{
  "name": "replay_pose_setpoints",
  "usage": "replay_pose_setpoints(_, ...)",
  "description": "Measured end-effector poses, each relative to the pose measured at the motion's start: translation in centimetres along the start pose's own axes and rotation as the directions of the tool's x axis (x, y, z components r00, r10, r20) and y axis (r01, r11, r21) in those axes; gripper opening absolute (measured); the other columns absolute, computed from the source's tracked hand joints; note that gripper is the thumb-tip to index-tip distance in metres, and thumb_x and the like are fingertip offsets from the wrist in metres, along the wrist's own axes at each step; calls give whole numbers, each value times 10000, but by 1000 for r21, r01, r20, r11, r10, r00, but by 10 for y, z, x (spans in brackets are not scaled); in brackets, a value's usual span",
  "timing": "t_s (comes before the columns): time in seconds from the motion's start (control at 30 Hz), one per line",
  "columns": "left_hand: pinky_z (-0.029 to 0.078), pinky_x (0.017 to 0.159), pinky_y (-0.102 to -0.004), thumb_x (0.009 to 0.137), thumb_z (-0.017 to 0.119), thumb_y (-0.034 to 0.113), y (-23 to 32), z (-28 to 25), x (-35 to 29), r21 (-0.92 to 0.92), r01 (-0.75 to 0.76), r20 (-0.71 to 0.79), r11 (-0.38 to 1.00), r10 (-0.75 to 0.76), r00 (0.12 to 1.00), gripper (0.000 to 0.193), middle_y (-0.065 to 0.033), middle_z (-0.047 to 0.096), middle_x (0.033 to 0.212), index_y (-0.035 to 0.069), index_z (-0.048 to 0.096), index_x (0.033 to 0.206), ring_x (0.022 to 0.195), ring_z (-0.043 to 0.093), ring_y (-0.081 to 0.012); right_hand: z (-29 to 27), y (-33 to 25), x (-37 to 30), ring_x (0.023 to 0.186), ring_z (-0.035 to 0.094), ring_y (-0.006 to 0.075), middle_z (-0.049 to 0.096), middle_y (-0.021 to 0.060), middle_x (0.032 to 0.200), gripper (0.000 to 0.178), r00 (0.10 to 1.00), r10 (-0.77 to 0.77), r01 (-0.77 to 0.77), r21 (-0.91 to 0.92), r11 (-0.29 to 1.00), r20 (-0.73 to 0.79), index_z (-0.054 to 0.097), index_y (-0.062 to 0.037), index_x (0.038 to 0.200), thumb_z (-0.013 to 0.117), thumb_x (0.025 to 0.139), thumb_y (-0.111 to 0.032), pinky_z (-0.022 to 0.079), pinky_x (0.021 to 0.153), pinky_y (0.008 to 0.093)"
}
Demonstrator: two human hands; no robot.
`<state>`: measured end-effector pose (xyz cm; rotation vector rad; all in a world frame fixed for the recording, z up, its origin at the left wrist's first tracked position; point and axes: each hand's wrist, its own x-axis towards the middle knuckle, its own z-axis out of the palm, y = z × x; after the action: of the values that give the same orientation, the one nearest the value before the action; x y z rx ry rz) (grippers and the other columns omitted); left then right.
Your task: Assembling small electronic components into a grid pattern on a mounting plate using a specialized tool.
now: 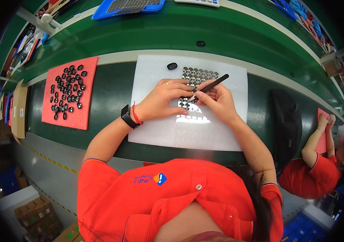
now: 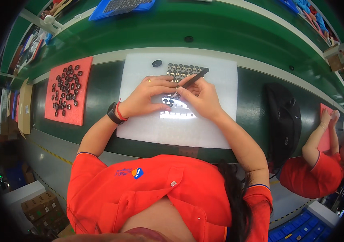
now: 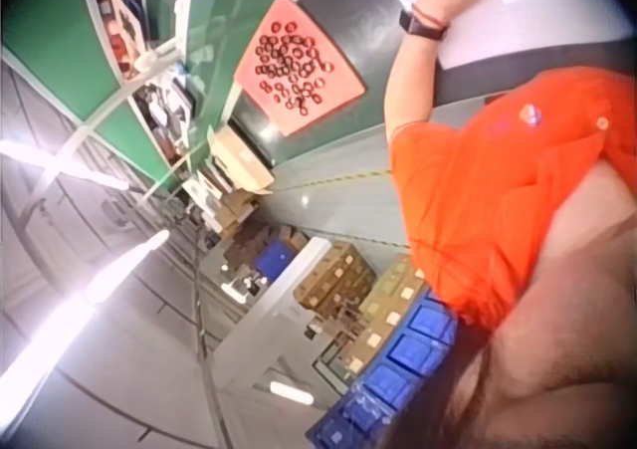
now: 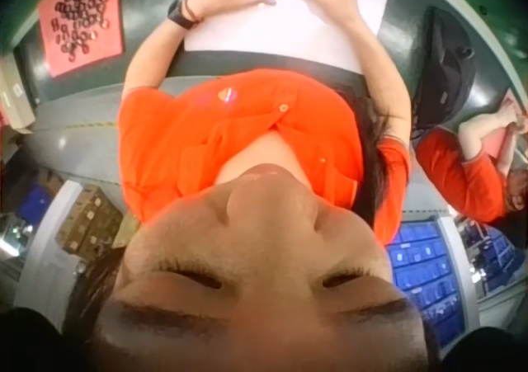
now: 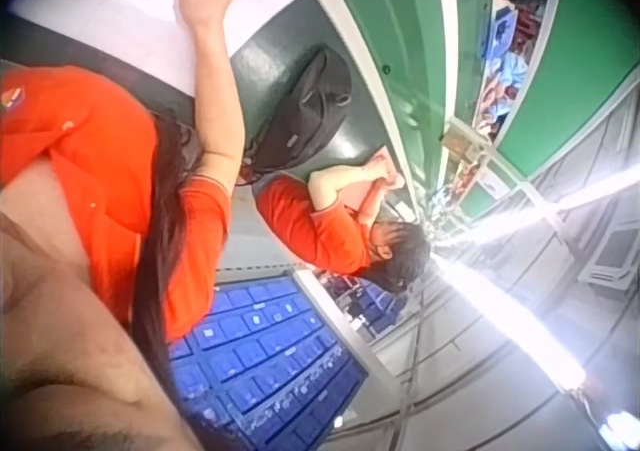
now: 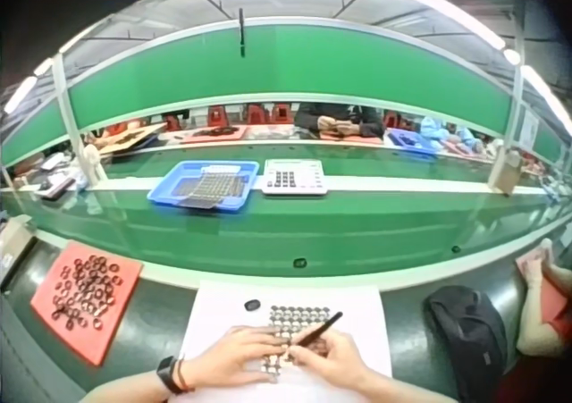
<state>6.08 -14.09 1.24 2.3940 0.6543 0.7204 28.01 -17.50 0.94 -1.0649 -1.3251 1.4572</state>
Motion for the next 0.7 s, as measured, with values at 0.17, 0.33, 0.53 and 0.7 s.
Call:
replay_pose_setpoints(0.17,344,971,-399,647,788,207,3,-2,2,-1,9,1,1000,-9,1000,496,-60,600,1171,99,627,1104,1187,490,-272,-1,1,1,738,608,110,607,75,882,193,1000,0,1,-32,999,32,531,15,1019,616,852,-31,499,654,223)
replay_pose_setpoints(0.33,369,941,-386,658,782,186,1,1,3,-19,-8,-55,1000,7,998,405,-44,635,1092,97,659,1033,1129,529,-263,-7,-9,2,755,613,120,613,86,893,197,996,75,-79,109,991,38,531,18,1025,613,855,-39,499,657,228)
replay_pose_setpoints(0.53,374,917,-371,669,767,147,4,5,2,17,-3,-104,1000,5,995,258,-5,653,1027,108,693,913,1084,547,-230,1,-4,-12,817,628,141,623,90,908,196,986,-156,151,-63,986,-65,554,14,1016,625,844,-48,504,719,247)
replay_pose_setpoints(0.7,367,918,-379,662,764,134,7,7,4,6,58,-101,998,-58,993,221,6,652,1022,110,696,871,1081,541,-219,4,1,-19,829,630,140,628,78,917,186,942,-321,295,-216,931,-96,596,3,992,649,826,-61,504,738,254)
